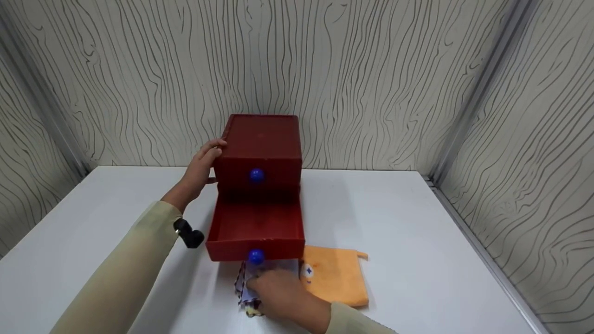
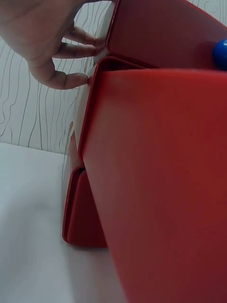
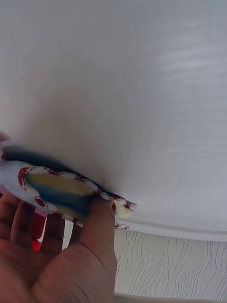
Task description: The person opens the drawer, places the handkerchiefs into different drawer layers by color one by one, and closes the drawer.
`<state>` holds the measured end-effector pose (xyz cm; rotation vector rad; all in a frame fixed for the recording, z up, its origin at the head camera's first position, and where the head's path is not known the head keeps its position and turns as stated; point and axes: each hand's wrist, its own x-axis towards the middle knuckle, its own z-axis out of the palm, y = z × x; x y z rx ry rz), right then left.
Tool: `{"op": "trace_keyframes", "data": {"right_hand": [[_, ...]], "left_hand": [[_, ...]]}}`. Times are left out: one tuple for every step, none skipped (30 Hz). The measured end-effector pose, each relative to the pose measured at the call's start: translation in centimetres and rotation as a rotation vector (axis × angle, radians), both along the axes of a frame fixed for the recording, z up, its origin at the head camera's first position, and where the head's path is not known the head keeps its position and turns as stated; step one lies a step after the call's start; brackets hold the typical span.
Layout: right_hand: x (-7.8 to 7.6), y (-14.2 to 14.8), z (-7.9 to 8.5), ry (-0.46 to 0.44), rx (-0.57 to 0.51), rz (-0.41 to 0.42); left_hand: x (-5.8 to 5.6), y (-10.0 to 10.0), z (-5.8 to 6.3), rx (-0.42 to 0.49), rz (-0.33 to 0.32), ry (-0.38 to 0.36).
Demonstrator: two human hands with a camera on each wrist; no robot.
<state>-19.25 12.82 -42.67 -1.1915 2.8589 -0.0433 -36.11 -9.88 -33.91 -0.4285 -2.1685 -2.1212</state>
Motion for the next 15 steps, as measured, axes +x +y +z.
{"op": "trace_keyframes", "data": {"right_hand": [[0.01,0.00,0.00,0.003,0.002,0.001],[0.00,0.01,-0.01,0.002,0.004,0.000],[0.00,0.02,-0.01,-0.004,0.005,-0.003],[0.00,0.04,-0.01,-0.011,0.005,-0.007],[-0.02,0.05,-0.01,-0.019,0.005,-0.009],[-0.02,0.07,0.00,-0.030,0.005,-0.014],[-0.04,0.08,0.00,-0.042,0.002,-0.016],[-0.07,0.11,0.01,-0.053,-0.002,-0.019],[-0.10,0.13,0.02,-0.063,-0.004,-0.021],[-0.12,0.16,0.02,-0.066,-0.006,-0.021],[-0.15,0.18,0.00,-0.064,-0.009,-0.019],[-0.18,0.20,-0.02,-0.063,-0.012,-0.018],[-0.22,0.23,-0.06,-0.058,-0.019,-0.013],[-0.24,0.25,-0.10,-0.050,-0.024,-0.010],[-0.26,0.27,-0.16,-0.042,-0.031,-0.007]], "left_hand": [[-0.01,-0.01,0.00,0.002,-0.002,0.001],[-0.03,-0.02,-0.01,0.002,-0.004,0.002],[-0.03,-0.03,-0.01,0.006,-0.006,0.002],[-0.05,-0.04,-0.02,0.010,-0.010,0.002],[-0.03,-0.06,0.01,0.015,-0.015,-0.001],[0.28,-0.06,0.32,0.018,-0.020,-0.008],[0.28,-0.06,0.34,0.021,-0.022,-0.009],[0.28,-0.06,0.35,0.023,-0.024,-0.011],[0.30,-0.06,0.37,0.027,-0.025,-0.012],[0.30,-0.05,0.37,0.029,-0.024,-0.013],[0.32,-0.03,0.38,0.029,-0.021,-0.013],[0.29,0.00,0.35,0.027,-0.016,-0.010],[0.00,0.03,0.04,0.026,-0.007,-0.003],[0.02,0.04,0.02,0.027,-0.005,-0.001],[0.02,0.07,0.01,0.027,-0.001,0.000]]}}
